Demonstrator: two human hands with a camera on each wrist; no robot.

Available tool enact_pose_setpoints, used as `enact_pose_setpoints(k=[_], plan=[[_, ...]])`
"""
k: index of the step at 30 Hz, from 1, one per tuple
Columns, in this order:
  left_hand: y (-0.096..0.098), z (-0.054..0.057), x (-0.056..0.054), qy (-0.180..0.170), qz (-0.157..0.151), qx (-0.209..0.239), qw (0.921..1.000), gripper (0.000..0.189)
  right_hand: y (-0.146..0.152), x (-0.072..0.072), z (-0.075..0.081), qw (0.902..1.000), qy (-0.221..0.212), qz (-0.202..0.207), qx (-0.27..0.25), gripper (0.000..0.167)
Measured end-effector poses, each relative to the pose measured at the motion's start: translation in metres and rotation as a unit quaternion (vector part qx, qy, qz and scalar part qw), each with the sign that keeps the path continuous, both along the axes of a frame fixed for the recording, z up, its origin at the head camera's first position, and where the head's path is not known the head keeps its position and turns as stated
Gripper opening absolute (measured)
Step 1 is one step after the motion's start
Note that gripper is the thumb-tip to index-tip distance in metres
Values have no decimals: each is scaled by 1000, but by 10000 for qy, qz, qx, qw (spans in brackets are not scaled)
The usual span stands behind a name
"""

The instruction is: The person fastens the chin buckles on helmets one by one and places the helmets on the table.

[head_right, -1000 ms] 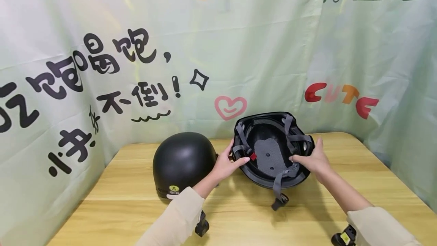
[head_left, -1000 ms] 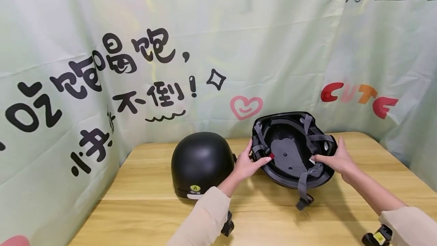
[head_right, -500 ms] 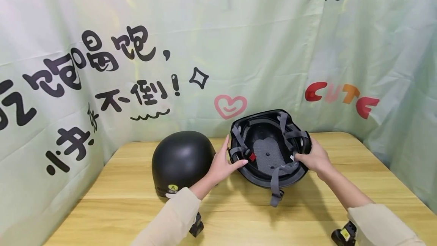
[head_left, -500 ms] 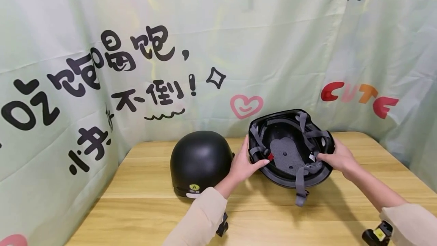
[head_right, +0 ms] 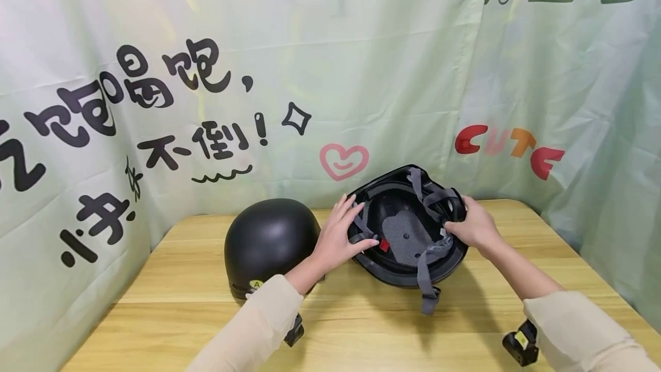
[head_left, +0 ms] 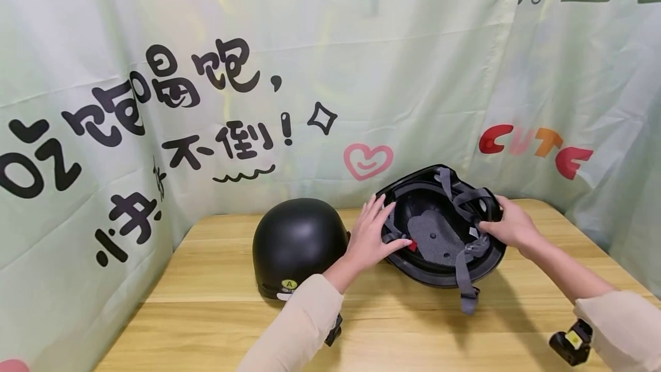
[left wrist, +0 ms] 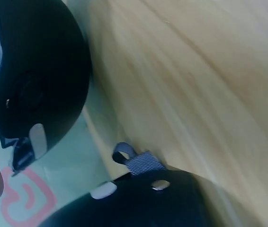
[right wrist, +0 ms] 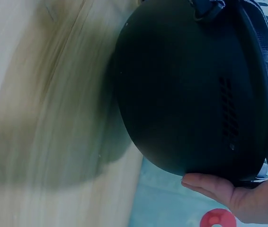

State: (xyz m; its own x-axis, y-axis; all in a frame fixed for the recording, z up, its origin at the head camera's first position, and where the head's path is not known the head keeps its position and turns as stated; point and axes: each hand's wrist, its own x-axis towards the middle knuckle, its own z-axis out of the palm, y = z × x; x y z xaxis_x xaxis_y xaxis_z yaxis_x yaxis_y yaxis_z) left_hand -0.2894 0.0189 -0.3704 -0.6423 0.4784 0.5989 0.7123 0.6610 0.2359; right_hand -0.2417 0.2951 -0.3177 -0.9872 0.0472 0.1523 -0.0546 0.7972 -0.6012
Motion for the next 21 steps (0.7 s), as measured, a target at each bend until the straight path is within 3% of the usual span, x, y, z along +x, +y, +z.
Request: enact_pose_setpoints(k=[9,21], plan=[[13,8,-1,-88,-340,-1141,9928,56,-11,1,16,9979,-1,199,614,73],[18,-4,4,-703,-416,-1893,9785,57,-32,7,25,9923,467,443,1058,72]])
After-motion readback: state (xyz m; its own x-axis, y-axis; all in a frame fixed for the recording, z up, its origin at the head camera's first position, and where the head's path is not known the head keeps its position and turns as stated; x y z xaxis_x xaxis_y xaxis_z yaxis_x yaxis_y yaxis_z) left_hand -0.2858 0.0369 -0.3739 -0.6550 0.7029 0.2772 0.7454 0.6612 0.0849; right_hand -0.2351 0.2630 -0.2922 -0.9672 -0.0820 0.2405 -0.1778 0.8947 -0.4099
